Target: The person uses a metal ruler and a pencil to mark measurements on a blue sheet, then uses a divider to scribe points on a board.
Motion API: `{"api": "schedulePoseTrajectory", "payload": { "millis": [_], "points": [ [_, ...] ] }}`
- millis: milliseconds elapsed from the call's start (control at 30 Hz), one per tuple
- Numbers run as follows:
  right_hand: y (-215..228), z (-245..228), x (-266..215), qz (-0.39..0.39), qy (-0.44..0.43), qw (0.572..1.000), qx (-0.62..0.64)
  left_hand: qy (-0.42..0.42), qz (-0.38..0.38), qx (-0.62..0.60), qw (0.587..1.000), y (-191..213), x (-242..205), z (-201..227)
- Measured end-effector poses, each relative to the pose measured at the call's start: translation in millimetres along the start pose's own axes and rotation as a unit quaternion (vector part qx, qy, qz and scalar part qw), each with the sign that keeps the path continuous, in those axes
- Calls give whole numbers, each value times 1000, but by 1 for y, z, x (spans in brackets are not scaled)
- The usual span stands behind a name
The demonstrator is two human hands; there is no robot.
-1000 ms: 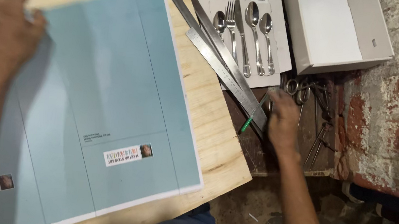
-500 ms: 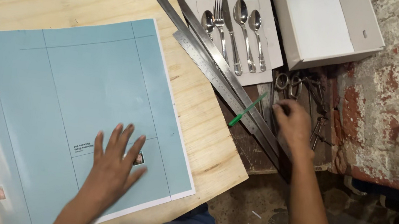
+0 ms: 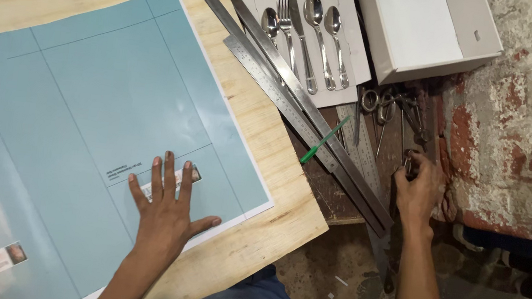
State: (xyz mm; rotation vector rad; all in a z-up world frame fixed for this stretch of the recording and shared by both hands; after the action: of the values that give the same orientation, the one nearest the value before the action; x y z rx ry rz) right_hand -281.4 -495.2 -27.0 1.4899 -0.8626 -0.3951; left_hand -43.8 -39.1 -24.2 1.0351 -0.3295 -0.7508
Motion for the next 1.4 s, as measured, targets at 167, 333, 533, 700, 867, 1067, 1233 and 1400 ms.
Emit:
{"api": "schedulePoseTrajectory", "payload": {
  "millis": [167,333,533,700,867,1067,1233,1400],
  "points": [
    [16,-49,3,-9,16,998,61,33,-33,16,999,1,5,3],
    [-7,-41,42,-40,-92,978,184,27,-15,1,1000,2,7,5],
    [-39,2,80,-27,17,999,6,19,15,2,1000,5,-1,6],
    [-11,46,113,0,104,994,-22,11,19,4,1000,10,2,8],
    [3,93,137,-145,65,960,-230,39,-34,25,998,13,4,10],
    [-17,136,156,-285,51,954,-74,38,-75,30,996,15,-1,7],
    [-8,128,147,-426,-44,902,51,8,-42,26,999,17,-9,-1],
    [47,83,108,-418,-190,888,-4,30,-75,14,997,10,-3,-2]
  ]
}}
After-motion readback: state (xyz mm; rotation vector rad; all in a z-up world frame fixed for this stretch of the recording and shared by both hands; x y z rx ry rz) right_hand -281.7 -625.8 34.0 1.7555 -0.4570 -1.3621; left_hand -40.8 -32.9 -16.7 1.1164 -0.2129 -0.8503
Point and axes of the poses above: each hand's wrist, its own x-axis towards the middle knuckle, its own y-axis out of the back of the hand, z = x × y, the point moved 2 cm from there along x, towards the middle knuckle, and after that the axes turned 7 degrees about -x, right-handed, at the moved point
